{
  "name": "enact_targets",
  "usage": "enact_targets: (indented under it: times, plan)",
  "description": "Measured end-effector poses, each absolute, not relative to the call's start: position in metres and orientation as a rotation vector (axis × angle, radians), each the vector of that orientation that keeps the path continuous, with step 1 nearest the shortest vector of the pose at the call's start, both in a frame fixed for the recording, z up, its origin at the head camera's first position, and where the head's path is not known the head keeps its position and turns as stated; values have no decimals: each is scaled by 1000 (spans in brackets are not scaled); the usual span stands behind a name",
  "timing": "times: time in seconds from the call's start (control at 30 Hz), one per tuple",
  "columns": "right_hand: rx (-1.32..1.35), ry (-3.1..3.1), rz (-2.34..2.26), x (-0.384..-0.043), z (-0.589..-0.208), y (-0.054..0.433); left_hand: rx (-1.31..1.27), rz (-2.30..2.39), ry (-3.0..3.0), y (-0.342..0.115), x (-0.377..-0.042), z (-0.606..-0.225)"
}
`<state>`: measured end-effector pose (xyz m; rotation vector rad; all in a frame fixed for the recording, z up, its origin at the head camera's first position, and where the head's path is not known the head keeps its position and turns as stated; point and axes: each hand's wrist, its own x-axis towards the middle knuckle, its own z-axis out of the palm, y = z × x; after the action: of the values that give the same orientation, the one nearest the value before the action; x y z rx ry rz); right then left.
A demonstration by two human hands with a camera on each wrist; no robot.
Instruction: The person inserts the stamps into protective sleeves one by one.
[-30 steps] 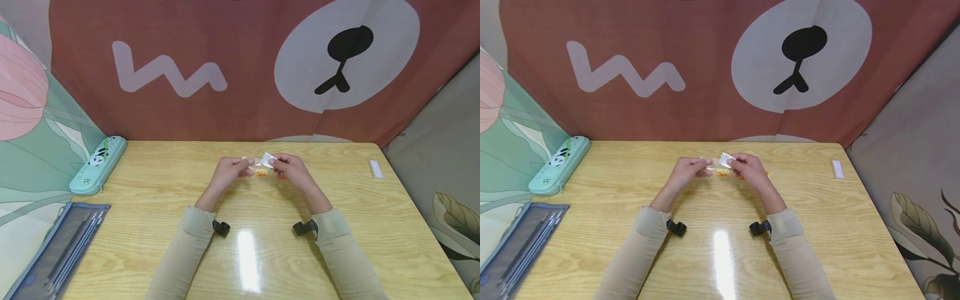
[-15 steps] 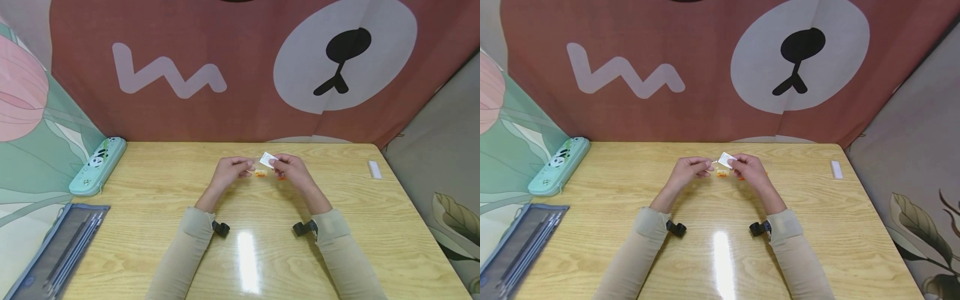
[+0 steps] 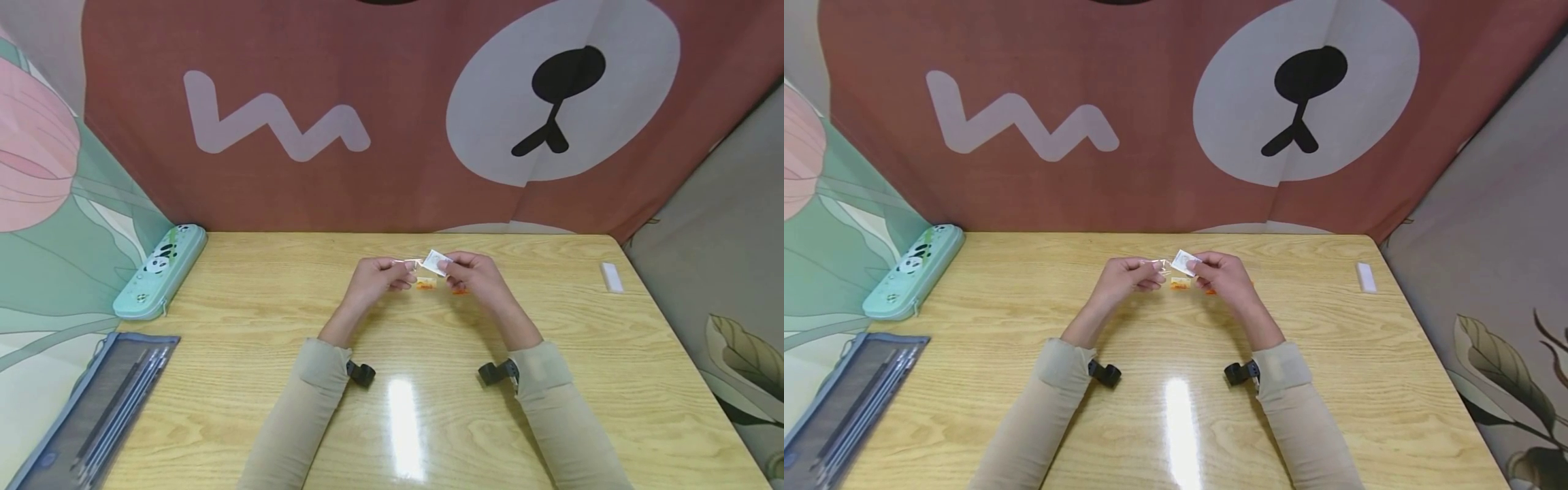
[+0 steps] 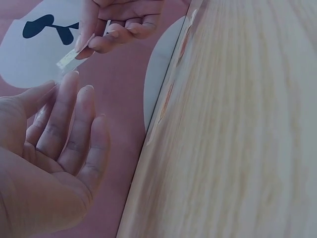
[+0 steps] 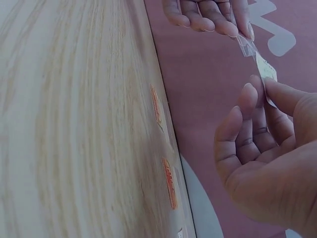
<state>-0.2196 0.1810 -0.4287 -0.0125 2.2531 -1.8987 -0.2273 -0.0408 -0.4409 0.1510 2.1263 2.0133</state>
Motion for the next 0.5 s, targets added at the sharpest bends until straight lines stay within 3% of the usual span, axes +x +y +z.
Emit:
enact_targets:
  times: [0.5]
  plan:
    - [-19, 2354, -1805, -221, -431, 181, 145, 2004, 2123, -42, -226, -439]
